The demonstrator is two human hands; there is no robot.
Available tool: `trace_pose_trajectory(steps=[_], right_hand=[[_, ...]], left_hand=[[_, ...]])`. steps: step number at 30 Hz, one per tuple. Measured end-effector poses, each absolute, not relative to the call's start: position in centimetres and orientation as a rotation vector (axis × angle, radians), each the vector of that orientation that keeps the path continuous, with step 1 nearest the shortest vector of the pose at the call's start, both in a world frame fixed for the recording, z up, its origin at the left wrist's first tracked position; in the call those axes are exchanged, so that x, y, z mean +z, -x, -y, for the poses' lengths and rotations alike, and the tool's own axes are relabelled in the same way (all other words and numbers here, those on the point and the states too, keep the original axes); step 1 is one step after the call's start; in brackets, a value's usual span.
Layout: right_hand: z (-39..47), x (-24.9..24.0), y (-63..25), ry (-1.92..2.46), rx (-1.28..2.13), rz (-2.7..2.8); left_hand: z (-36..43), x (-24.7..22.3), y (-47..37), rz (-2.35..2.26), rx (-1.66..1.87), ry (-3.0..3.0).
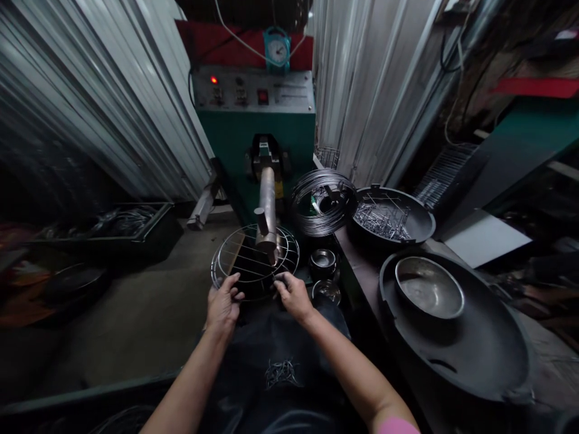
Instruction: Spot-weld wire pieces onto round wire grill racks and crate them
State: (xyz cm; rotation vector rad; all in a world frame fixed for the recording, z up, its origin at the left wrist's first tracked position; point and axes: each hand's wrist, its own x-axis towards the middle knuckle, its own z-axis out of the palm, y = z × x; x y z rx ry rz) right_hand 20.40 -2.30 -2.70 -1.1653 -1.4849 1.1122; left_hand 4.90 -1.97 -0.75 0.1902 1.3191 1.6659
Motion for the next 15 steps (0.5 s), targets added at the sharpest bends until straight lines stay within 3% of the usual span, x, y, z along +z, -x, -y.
trace_pose_trajectory(steps=[15], right_hand=[[1.61, -2.2, -20.57, 1.151, 1.059, 1.476]], left_hand=[[1.57, -0.26, -5.35, -1.322, 1.689, -0.204]])
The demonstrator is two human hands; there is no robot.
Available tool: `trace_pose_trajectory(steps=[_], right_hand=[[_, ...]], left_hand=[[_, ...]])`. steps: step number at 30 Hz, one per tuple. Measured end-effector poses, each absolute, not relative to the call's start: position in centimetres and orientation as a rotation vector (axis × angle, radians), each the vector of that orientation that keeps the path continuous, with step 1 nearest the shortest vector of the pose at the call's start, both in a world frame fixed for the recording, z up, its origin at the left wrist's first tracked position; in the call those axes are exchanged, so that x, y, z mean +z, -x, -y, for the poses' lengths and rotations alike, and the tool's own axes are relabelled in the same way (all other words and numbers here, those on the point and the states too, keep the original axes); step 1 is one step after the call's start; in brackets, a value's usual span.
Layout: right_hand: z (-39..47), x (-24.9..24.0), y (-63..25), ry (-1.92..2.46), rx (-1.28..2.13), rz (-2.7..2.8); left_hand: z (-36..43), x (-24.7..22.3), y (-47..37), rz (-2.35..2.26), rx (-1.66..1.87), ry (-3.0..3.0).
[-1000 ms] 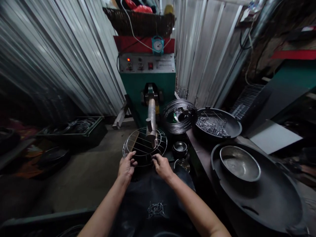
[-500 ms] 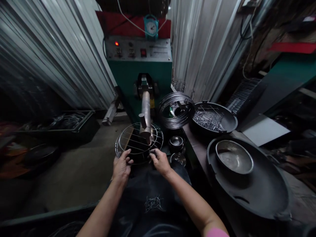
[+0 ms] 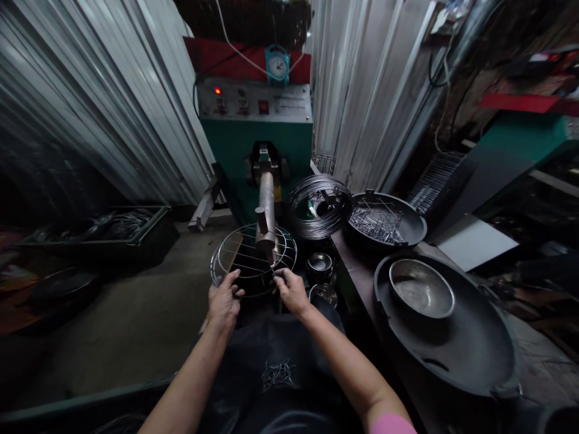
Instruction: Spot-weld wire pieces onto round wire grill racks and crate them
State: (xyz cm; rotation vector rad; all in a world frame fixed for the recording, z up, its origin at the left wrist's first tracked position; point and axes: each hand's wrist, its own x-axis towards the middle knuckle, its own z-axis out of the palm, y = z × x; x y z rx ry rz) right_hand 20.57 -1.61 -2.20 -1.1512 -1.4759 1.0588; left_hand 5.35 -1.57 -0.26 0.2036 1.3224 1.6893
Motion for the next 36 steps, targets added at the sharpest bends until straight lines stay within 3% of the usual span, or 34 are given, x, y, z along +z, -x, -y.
trace_pose_trajectory(steps=[16, 23, 30, 36], right_hand=[[1.2, -2.2, -21.2, 1.109, 1.211, 1.285], [6.1, -7.7, -28.7, 1.423, 1.14, 1.086], [11.7, -11.7, -32.5, 1.605, 0.877, 1.392], [13.2, -12.2, -32.1, 1.544, 0.807, 1.423]], left_hand=[[0.3, -0.9, -5.3, -1.42, 1.649, -0.166], [0.4, -0.4, -5.5, -1.45, 1.666, -0.1], [1.7, -0.4, -6.3, -1.452, 1.687, -0.116], [1.1, 0.4, -0.5, -1.516, 1.335, -0.122]])
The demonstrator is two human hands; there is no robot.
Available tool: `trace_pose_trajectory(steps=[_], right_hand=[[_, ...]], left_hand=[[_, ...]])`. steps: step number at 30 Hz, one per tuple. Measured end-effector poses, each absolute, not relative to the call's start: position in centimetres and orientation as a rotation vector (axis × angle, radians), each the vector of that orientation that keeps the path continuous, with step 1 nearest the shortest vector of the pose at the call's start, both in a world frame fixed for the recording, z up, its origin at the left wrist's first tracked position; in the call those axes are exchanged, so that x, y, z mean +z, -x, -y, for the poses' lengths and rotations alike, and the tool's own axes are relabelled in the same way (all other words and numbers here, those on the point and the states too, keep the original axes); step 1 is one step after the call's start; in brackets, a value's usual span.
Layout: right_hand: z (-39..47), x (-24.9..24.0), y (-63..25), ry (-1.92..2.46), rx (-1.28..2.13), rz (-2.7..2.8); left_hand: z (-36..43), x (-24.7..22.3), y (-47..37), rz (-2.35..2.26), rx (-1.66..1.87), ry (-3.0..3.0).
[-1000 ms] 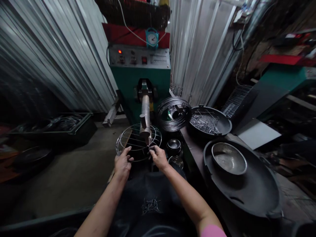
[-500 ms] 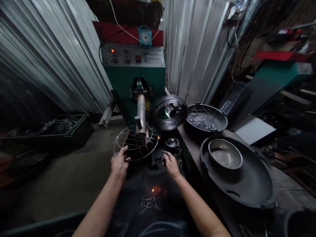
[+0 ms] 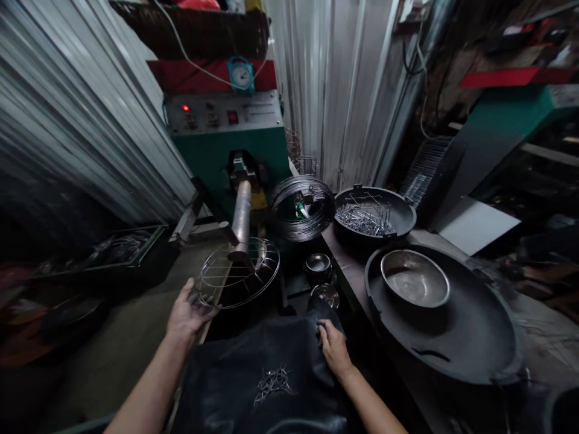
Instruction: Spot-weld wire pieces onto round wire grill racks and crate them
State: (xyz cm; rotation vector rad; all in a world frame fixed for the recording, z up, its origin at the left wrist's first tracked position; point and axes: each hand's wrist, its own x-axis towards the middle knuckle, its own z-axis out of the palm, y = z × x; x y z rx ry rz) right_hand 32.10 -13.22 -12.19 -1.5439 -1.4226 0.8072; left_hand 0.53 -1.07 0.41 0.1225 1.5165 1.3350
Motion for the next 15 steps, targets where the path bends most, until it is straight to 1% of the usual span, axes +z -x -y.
trace_pose_trajectory(steps=[4, 8, 12, 15], right_hand=[[12.3, -12.3, -32.4, 1.543, 0.916, 1.283], [11.9, -12.8, -33.1, 1.508, 1.102, 1.141], [11.2, -11.7, -33.2, 1.427, 1.241, 0.909], [9.6, -8.4, -30.9, 1.244, 1.255, 0.861]], left_hand=[[-1.8, 1.9, 2.7, -1.472, 1.108, -0.316], [-2.8, 1.9, 2.5, -1.447, 0.993, -0.367], [-1.1, 0.8, 1.5, -1.413, 1.097, -0.287], [0.4, 0.0, 0.7, -1.364, 1.248, -0.22]])
